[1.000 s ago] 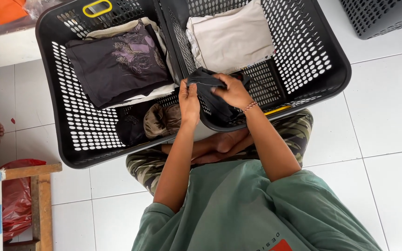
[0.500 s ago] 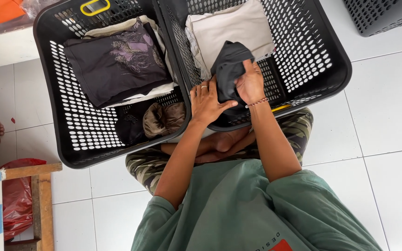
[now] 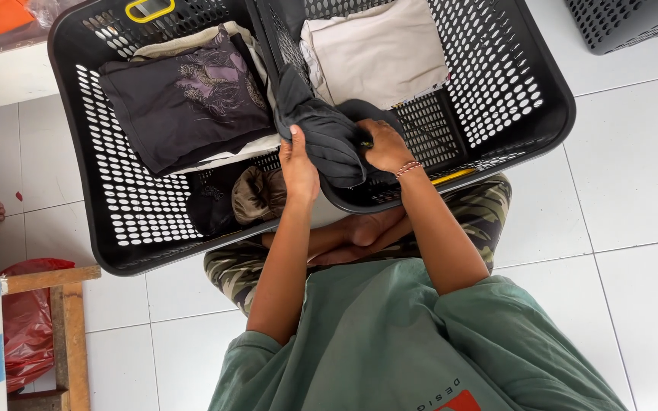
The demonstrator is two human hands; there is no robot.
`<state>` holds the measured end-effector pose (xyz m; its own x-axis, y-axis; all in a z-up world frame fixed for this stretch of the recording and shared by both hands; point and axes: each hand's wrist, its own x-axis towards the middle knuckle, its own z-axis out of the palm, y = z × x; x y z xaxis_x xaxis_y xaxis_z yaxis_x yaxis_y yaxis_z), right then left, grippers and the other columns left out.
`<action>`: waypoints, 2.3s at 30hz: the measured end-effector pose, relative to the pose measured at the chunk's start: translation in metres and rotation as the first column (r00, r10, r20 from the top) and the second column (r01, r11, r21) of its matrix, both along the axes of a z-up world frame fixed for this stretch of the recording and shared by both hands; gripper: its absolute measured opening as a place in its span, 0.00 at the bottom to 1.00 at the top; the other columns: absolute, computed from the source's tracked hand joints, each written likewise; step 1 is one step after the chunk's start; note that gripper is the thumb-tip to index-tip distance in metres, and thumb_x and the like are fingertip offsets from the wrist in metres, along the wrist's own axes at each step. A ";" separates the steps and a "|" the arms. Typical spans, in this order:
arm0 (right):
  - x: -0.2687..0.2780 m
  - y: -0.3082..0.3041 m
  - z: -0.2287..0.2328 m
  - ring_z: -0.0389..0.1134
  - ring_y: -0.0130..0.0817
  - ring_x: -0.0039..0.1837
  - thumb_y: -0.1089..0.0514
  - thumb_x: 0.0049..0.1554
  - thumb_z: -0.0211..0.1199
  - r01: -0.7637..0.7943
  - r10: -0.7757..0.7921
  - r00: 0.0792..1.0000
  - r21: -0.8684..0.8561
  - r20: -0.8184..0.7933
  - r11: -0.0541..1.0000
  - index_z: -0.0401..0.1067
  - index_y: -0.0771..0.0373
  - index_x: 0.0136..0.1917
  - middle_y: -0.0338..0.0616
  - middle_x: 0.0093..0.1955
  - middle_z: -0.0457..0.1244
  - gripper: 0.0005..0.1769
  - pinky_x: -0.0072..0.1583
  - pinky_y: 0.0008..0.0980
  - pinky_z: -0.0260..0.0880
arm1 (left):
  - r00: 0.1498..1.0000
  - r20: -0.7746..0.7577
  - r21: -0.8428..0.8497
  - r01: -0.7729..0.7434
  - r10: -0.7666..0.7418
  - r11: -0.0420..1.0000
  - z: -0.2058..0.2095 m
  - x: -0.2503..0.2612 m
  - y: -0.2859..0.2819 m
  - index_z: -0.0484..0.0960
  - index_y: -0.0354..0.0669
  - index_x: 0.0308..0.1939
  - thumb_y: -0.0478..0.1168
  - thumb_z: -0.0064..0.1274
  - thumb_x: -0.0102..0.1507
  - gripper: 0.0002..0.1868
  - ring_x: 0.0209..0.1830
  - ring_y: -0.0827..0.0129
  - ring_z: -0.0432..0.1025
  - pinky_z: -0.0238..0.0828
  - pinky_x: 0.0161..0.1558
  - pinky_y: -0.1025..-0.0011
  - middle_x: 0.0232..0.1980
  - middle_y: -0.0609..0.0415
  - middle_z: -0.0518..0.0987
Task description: Folding and sorting various items of clothing into laundry baskets while sitting on the floor.
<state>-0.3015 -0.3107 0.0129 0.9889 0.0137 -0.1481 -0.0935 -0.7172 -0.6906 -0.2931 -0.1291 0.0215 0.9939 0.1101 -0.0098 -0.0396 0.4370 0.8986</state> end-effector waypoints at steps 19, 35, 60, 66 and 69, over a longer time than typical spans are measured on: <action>0.000 -0.007 0.051 0.63 0.37 0.46 0.62 0.58 0.53 0.478 -0.793 0.419 0.635 0.442 0.606 0.62 0.58 0.46 0.45 0.41 0.61 0.02 0.52 0.35 0.62 | 0.996 0.080 -0.001 0.050 -0.050 0.999 -0.017 0.003 0.001 0.64 0.47 0.66 0.42 0.40 0.69 0.20 0.70 0.53 0.47 0.41 0.69 0.52 0.67 0.47 0.61; -0.012 0.019 0.054 0.66 0.40 0.40 0.58 0.50 0.66 -0.127 0.034 0.984 0.552 0.176 0.824 0.70 0.65 0.41 0.50 0.36 0.64 0.10 0.40 0.37 0.69 | 0.993 0.019 -0.200 0.121 -0.119 0.972 0.001 0.001 0.008 0.63 0.46 0.63 0.43 0.46 0.67 0.21 0.60 0.52 0.63 0.59 0.62 0.53 0.61 0.45 0.66; 0.003 0.014 -0.001 0.65 0.53 0.57 0.42 0.49 0.61 -0.038 0.008 0.990 -0.215 -0.139 0.976 0.68 0.56 0.54 0.50 0.51 0.65 0.24 0.58 0.49 0.60 | 0.960 -0.226 -0.105 -0.194 0.167 0.975 0.083 0.062 0.066 0.56 0.46 0.64 0.34 0.47 0.61 0.28 0.35 0.45 0.77 0.78 0.36 0.40 0.42 0.43 0.69; 0.011 0.017 -0.033 0.67 0.45 0.53 0.46 0.47 0.58 -0.005 -0.047 0.990 -0.367 -0.133 0.930 0.70 0.43 0.52 0.42 0.46 0.66 0.17 0.58 0.45 0.58 | 0.898 -0.157 -0.256 -0.440 0.412 0.861 0.123 0.056 0.151 0.69 0.44 0.51 0.41 0.58 0.58 0.21 0.46 0.32 0.75 0.76 0.46 0.33 0.50 0.36 0.73; 0.011 0.017 -0.032 0.68 0.47 0.52 0.48 0.47 0.55 0.047 -0.107 0.987 -0.427 -0.118 0.903 0.70 0.44 0.52 0.46 0.47 0.64 0.17 0.59 0.46 0.57 | 0.813 -0.248 -0.254 -0.580 0.527 0.774 0.106 0.046 0.212 0.67 0.45 0.51 0.41 0.59 0.57 0.23 0.46 0.40 0.74 0.82 0.47 0.46 0.51 0.41 0.69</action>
<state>-0.2901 -0.2940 -0.0189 0.9543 -0.1552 -0.2552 -0.2311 -0.9249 -0.3019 -0.2471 0.0831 0.1279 0.7432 0.6058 -0.2841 -0.2331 0.6324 0.7387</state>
